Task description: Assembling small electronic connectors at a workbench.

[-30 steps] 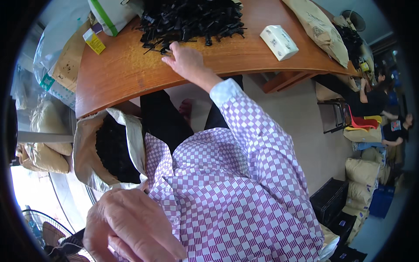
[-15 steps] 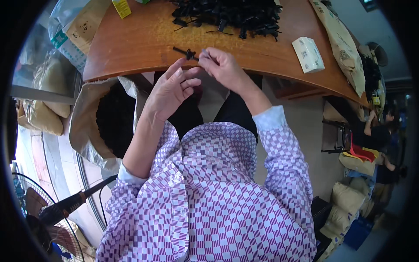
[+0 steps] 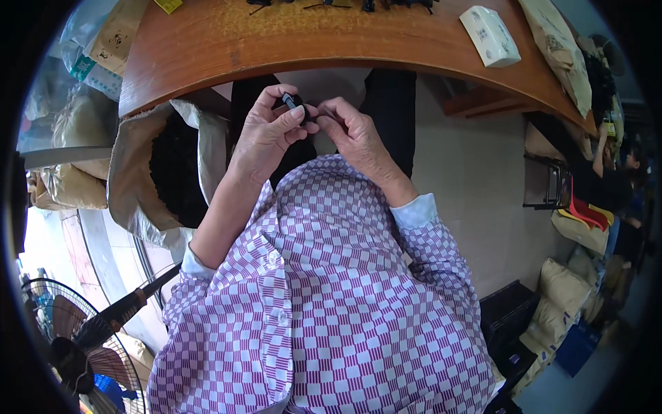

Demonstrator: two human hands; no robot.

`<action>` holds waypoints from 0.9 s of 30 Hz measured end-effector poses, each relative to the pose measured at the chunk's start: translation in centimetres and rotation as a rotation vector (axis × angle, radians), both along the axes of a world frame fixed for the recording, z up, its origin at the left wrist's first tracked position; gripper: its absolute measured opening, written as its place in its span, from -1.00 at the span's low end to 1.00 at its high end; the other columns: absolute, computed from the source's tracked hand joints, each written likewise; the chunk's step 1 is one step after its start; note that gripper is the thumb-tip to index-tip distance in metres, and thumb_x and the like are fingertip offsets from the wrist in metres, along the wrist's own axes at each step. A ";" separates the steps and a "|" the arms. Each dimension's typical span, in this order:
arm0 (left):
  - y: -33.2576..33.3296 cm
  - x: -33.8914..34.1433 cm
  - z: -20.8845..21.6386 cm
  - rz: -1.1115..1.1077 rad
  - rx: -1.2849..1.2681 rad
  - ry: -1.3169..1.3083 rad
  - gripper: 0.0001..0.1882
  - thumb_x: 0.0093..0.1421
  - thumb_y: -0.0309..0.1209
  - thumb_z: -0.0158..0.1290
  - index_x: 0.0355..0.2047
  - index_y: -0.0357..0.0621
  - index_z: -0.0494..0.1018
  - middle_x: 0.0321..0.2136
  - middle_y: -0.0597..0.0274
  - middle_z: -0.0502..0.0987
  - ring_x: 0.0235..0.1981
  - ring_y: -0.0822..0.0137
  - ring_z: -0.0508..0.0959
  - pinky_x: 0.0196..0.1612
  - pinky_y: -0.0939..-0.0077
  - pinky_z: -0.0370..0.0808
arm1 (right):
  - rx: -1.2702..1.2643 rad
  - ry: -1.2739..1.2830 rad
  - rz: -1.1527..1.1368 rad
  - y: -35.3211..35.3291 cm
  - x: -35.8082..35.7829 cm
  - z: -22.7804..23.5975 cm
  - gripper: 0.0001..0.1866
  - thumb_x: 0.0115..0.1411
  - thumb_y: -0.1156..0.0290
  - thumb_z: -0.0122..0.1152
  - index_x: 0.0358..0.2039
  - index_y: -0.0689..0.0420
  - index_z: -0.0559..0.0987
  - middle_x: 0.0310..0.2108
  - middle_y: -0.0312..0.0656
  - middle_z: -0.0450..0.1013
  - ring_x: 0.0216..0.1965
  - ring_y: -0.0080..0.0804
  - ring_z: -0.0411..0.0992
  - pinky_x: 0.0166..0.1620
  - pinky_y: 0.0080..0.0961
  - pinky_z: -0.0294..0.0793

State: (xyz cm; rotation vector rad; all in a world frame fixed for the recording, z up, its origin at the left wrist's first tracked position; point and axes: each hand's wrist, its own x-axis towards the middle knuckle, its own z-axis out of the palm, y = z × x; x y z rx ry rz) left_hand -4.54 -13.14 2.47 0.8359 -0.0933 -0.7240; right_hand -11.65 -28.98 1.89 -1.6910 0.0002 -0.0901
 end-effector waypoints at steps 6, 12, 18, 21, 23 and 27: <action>-0.8 -0.8 0.1 0.029 0.404 -0.409 -0.69 0.14 -0.62 0.08 -0.13 -0.20 0.28 -0.46 0.24 0.46 -0.51 0.51 0.52 -0.46 0.70 0.49 | -0.132 0.020 -0.098 0.3 -0.6 1.8 -0.73 0.37 0.24 -0.11 -0.14 0.16 0.43 -0.59 -0.42 0.23 -0.56 -0.71 0.17 -0.49 -0.71 0.20; -0.7 -1.1 -1.1 0.063 0.646 -0.652 -0.67 0.07 -0.65 0.06 -0.17 -0.17 0.26 -0.60 0.26 0.42 -0.58 0.50 0.44 -0.50 0.59 0.42 | -0.251 -0.059 -0.045 1.6 -0.3 1.1 -0.78 0.36 0.34 -0.13 -0.19 0.23 0.42 -0.59 -0.20 0.35 -0.57 -0.52 0.33 -0.50 -0.56 0.29; -0.3 -1.2 -0.9 0.063 0.763 -0.746 -0.71 0.05 -0.63 0.05 -0.20 -0.18 0.28 -0.60 0.12 0.44 -0.60 0.30 0.48 -0.49 0.47 0.43 | -0.334 0.010 -0.034 2.0 0.1 0.7 -0.79 0.35 0.35 -0.11 -0.22 0.24 0.41 -0.63 -0.15 0.34 -0.61 -0.48 0.33 -0.54 -0.55 0.28; -0.4 -1.3 0.1 0.099 0.912 -0.890 -0.71 0.06 -0.62 0.03 -0.19 -0.18 0.29 -0.57 0.04 0.48 -0.53 0.16 0.54 -0.46 0.39 0.45 | -0.401 0.057 -0.050 2.3 0.4 0.4 -0.82 0.34 0.39 -0.10 -0.22 0.23 0.42 -0.60 -0.12 0.38 -0.58 -0.46 0.38 -0.52 -0.53 0.32; -0.4 -1.2 -0.3 0.149 0.937 -0.980 -0.71 0.06 -0.62 0.03 -0.19 -0.19 0.29 -0.52 0.00 0.49 -0.49 0.11 0.55 -0.45 0.35 0.46 | -0.390 -0.008 -0.093 2.7 0.7 -0.5 -0.84 0.33 0.41 -0.07 -0.22 0.22 0.42 -0.56 -0.10 0.42 -0.54 -0.44 0.43 -0.48 -0.53 0.36; -0.4 -0.8 -0.8 0.229 0.965 -1.071 -0.70 0.05 -0.62 0.02 -0.17 -0.20 0.30 -0.42 -0.04 0.48 -0.47 0.10 0.55 -0.41 0.35 0.48 | -0.410 0.026 -0.126 3.1 1.3 -1.1 -0.83 0.33 0.39 -0.06 -0.20 0.21 0.43 -0.51 -0.10 0.46 -0.48 -0.41 0.48 -0.43 -0.53 0.41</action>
